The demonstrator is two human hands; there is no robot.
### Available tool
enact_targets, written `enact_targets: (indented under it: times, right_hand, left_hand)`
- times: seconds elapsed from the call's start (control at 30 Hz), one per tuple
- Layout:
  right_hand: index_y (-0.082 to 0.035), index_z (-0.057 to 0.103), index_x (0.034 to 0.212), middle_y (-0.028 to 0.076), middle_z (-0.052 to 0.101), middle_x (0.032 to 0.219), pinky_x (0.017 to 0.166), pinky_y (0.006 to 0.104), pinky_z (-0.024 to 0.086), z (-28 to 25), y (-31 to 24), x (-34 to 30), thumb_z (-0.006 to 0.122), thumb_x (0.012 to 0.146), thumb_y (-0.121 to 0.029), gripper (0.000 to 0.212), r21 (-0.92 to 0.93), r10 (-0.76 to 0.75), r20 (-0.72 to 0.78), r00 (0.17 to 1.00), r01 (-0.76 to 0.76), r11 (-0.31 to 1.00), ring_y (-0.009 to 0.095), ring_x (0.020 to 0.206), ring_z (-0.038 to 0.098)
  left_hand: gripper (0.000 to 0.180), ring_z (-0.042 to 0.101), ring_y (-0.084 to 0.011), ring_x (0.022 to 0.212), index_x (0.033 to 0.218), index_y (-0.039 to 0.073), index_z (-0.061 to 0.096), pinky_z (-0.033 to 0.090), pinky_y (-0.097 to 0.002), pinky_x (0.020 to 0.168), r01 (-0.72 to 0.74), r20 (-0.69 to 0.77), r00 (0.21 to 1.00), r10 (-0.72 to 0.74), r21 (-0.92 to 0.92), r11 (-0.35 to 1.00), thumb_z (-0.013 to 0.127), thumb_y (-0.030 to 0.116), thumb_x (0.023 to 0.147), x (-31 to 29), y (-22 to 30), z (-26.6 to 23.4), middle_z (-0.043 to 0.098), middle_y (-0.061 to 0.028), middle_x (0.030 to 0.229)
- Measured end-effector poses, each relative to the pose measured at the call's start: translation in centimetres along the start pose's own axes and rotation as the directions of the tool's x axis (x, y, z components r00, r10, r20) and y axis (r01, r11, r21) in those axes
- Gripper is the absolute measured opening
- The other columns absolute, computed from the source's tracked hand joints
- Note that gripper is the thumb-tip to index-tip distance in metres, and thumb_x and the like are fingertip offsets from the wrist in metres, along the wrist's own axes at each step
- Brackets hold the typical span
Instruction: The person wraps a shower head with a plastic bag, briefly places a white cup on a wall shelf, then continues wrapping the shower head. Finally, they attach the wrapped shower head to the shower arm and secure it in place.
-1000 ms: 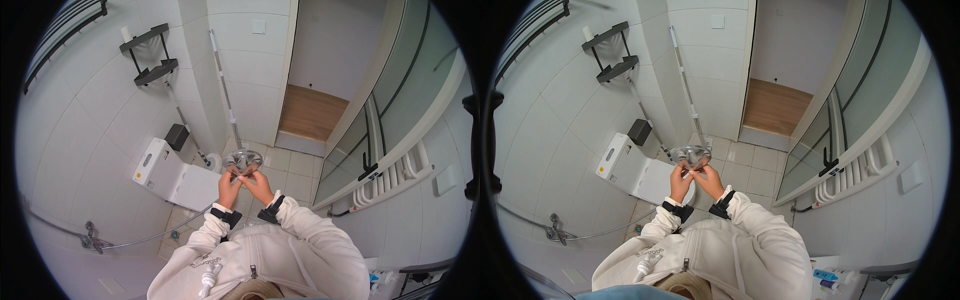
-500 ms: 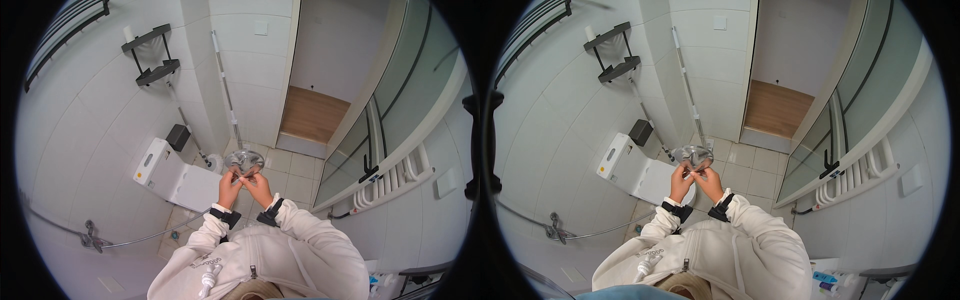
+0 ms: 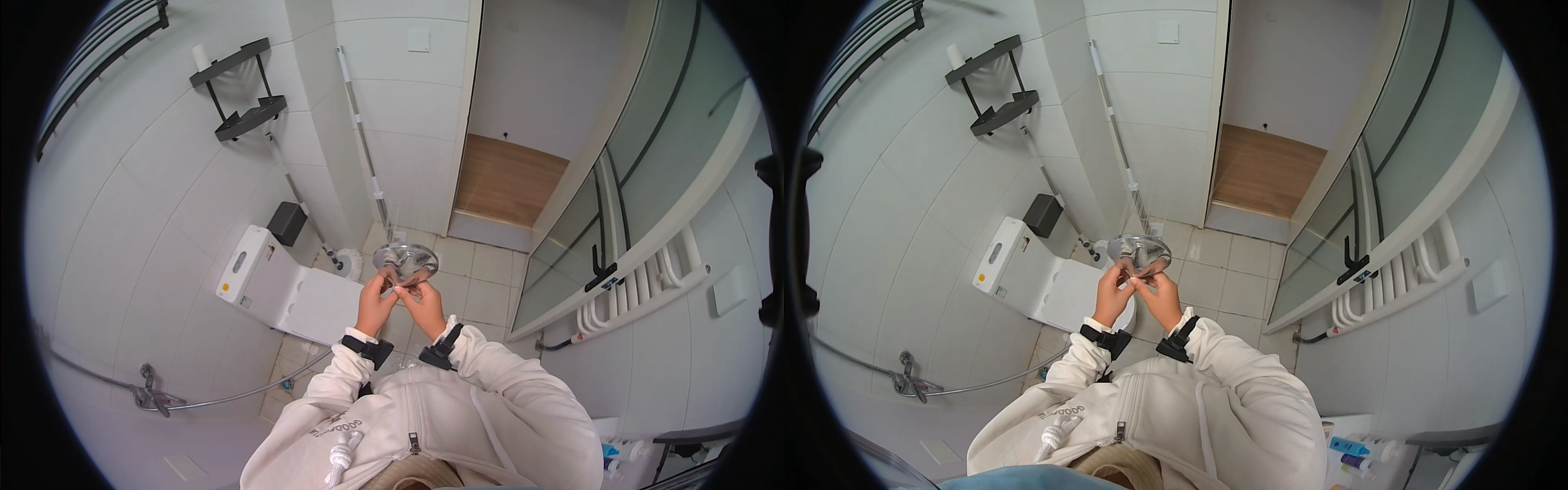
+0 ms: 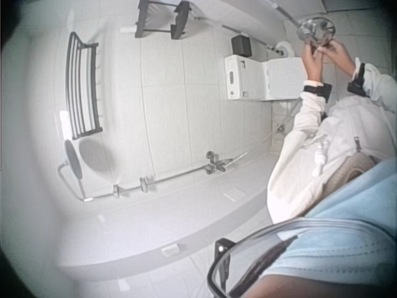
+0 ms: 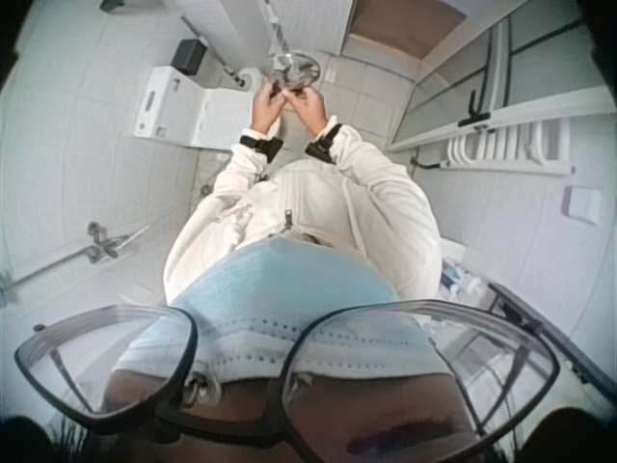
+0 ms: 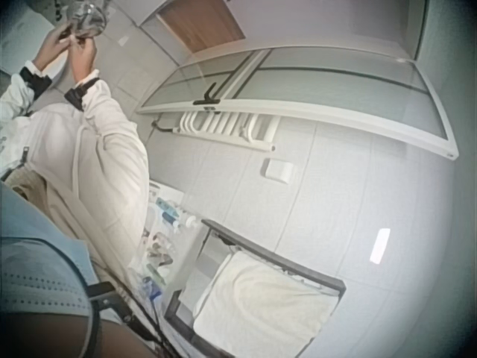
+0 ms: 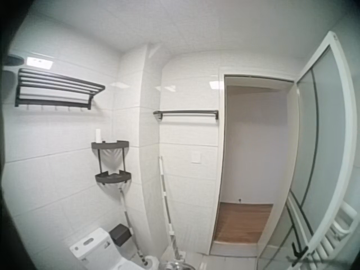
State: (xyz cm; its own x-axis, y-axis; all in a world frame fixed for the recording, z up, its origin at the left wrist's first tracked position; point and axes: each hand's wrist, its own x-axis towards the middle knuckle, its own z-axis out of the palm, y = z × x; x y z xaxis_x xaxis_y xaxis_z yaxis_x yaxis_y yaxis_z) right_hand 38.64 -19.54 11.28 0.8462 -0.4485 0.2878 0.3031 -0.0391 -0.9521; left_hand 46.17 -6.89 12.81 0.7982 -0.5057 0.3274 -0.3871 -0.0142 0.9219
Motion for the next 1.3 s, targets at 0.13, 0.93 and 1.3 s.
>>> enact_targets:
  times: [0.13, 0.93, 1.3]
  right_hand:
    - [0.003, 0.067, 0.107, 0.012, 0.074, 0.100, 0.086, 0.0312, 0.057, -0.3, 0.0, 0.0, 0.076, 0.093, -0.017, 0.026, -0.026, -0.004, -0.008, 1.000, 0.004, 1.000, 0.018, 0.096, 0.072]
    - [0.003, 0.064, 0.108, 0.011, 0.072, 0.104, 0.090, 0.0314, 0.056, 0.9, 0.6, -0.3, 0.074, 0.095, -0.016, 0.026, 0.046, 0.038, 0.062, 0.997, -0.041, 0.998, 0.017, 0.098, 0.070]
    - [0.003, 0.063, 0.108, 0.010, 0.071, 0.103, 0.090, 0.0310, 0.055, 2.6, 0.8, 0.1, 0.074, 0.095, -0.016, 0.026, 0.017, 0.040, 0.169, 0.985, -0.043, 0.999, 0.016, 0.099, 0.069]
  left_hand:
    - [0.026, 0.063, -0.0131, 0.099, 0.112, -0.002, 0.060, 0.054, -0.0311, 0.092, -0.034, 0.006, 0.999, 0.034, -0.010, 0.999, 0.069, -0.005, 0.088, 0.1, -0.1, 0.2, 0.063, -0.0051, 0.106]
    - [0.024, 0.063, -0.0123, 0.100, 0.106, -0.002, 0.059, 0.054, -0.0303, 0.093, 0.042, -0.041, 0.998, -0.041, 0.015, 0.999, 0.071, -0.006, 0.085, -0.8, -1.3, -0.7, 0.063, -0.0049, 0.105]
    - [0.026, 0.068, -0.0178, 0.092, 0.103, -0.002, 0.061, 0.055, -0.0311, 0.085, 0.034, -0.207, 0.978, -0.030, 0.018, 0.999, 0.076, -0.003, 0.081, -2.0, -1.3, -2.0, 0.067, -0.0103, 0.096]
